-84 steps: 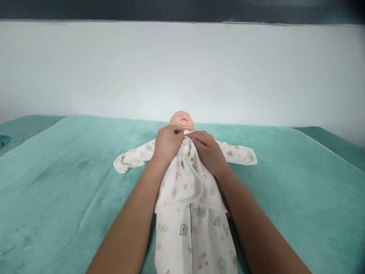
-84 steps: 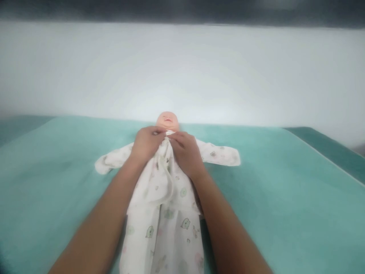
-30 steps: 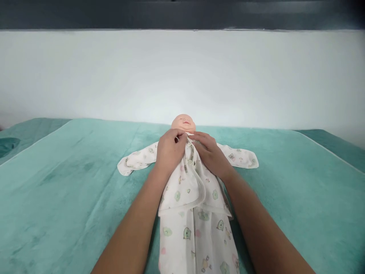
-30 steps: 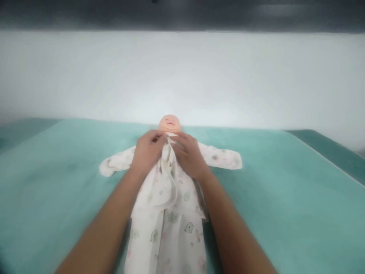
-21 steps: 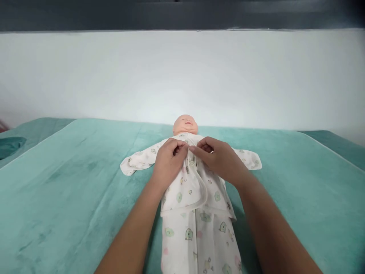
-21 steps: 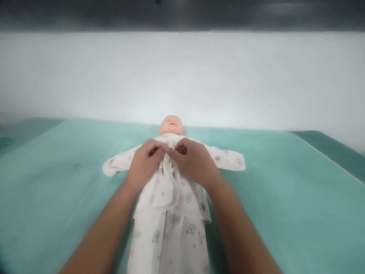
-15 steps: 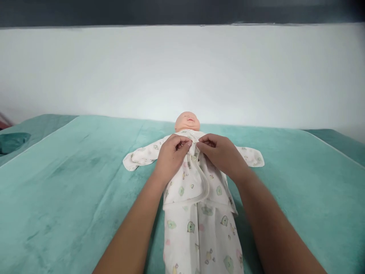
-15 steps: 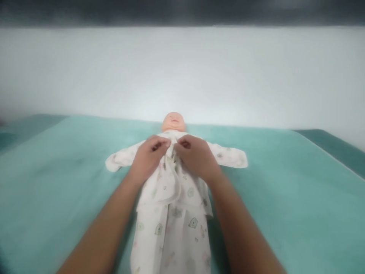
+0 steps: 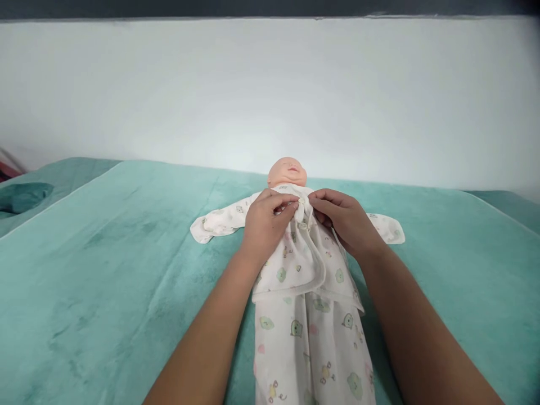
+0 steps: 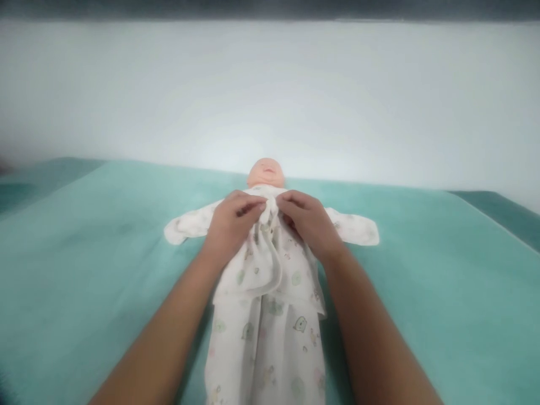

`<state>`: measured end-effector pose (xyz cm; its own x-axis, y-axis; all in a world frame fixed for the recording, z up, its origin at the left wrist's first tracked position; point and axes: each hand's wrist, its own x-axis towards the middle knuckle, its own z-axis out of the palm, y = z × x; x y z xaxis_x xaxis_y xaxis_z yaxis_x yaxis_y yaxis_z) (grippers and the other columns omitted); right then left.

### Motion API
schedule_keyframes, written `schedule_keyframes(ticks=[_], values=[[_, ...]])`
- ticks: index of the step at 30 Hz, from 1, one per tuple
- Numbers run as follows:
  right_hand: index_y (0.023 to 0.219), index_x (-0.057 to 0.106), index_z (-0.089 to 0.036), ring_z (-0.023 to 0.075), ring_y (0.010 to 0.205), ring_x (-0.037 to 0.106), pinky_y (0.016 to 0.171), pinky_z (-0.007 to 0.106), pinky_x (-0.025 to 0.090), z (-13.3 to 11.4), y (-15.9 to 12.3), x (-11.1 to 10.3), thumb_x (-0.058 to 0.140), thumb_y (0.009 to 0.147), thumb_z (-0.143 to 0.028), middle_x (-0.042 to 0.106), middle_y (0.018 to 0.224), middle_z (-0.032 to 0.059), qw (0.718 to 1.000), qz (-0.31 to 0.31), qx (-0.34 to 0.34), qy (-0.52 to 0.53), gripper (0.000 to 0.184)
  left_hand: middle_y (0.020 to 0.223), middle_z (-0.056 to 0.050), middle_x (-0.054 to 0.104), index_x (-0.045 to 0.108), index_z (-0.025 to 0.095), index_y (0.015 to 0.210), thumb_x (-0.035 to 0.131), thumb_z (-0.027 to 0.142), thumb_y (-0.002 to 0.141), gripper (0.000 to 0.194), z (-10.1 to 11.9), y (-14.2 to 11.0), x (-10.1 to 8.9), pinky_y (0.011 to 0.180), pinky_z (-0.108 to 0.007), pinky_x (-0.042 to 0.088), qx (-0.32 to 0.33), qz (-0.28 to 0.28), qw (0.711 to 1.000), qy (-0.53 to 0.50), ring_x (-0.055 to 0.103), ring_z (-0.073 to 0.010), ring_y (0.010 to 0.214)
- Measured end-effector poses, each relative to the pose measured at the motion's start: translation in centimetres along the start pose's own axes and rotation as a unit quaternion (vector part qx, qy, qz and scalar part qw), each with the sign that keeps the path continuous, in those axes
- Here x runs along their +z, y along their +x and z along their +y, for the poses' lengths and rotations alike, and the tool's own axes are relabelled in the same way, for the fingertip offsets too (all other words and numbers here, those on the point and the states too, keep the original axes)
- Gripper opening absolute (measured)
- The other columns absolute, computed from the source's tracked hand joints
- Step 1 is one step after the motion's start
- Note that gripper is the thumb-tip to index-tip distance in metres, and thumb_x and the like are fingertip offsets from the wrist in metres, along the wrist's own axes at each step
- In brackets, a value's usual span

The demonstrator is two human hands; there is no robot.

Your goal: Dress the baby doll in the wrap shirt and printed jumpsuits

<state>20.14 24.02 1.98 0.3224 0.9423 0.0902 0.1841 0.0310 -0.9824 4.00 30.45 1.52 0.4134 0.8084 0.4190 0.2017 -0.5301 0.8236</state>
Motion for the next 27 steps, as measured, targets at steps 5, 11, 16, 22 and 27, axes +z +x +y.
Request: schedule_keyframes(ticks=[5,11,16,22,27], values=[[0.091,0.066,-0.024,0.0089,0.052,0.037,0.048,0.025,0.026,0.6,0.1,-0.2,0.070,0.080,-0.034,0.049,0.062,-0.0048,1.000,-0.007,-0.005,-0.011,0.016,0.089,-0.001,0.063,0.078,0.026,0.093,0.063,0.020,0.089,0.017,0.0,0.0,0.0,0.081,-0.026,0.046,0.006,-0.002,1.000,0.009,0.061,-0.0134,0.087],[0.098,0.068,-0.024,0.0089,0.054,0.041,0.049,0.024,0.030,1.0,0.2,-0.4,0.071,0.078,-0.034,0.054,0.068,-0.0033,0.999,-0.026,0.003,0.018,0.022,0.089,0.000,0.064,0.078,0.025,0.091,0.063,0.022,0.089,0.016,-0.1,-0.1,0.0,0.081,-0.026,0.046,0.004,-0.007,1.000,-0.014,0.062,-0.0131,0.086],[0.097,0.068,-0.024,0.0102,0.055,0.044,0.050,0.024,0.033,1.0,0.2,-0.3,0.073,0.077,-0.035,0.056,0.069,-0.0025,1.000,-0.022,-0.008,0.008,0.024,0.088,0.000,0.065,0.075,0.022,0.085,0.066,0.020,0.085,0.010,-0.1,0.1,0.1,0.080,-0.027,0.047,0.000,0.007,1.000,-0.015,0.061,-0.0130,0.083],[0.099,0.068,-0.023,0.0091,0.050,0.037,0.046,0.023,0.028,0.7,0.0,-0.2,0.070,0.079,-0.037,0.050,0.062,-0.0039,0.998,-0.013,-0.039,-0.053,0.025,0.086,0.000,0.064,0.074,0.022,0.081,0.063,0.021,0.087,0.013,-0.1,-0.1,0.1,0.079,-0.027,0.046,0.007,0.001,1.000,-0.013,0.061,-0.0134,0.084],[0.095,0.068,-0.023,0.0072,0.051,0.036,0.047,0.023,0.026,-0.2,-0.2,0.3,0.067,0.081,-0.037,0.052,0.069,-0.0032,0.991,0.000,-0.053,-0.123,0.019,0.086,-0.001,0.062,0.071,0.022,0.079,0.063,0.033,0.089,0.017,0.5,-0.2,0.1,0.078,-0.029,0.045,0.002,-0.018,1.000,0.001,0.059,-0.0149,0.085]])
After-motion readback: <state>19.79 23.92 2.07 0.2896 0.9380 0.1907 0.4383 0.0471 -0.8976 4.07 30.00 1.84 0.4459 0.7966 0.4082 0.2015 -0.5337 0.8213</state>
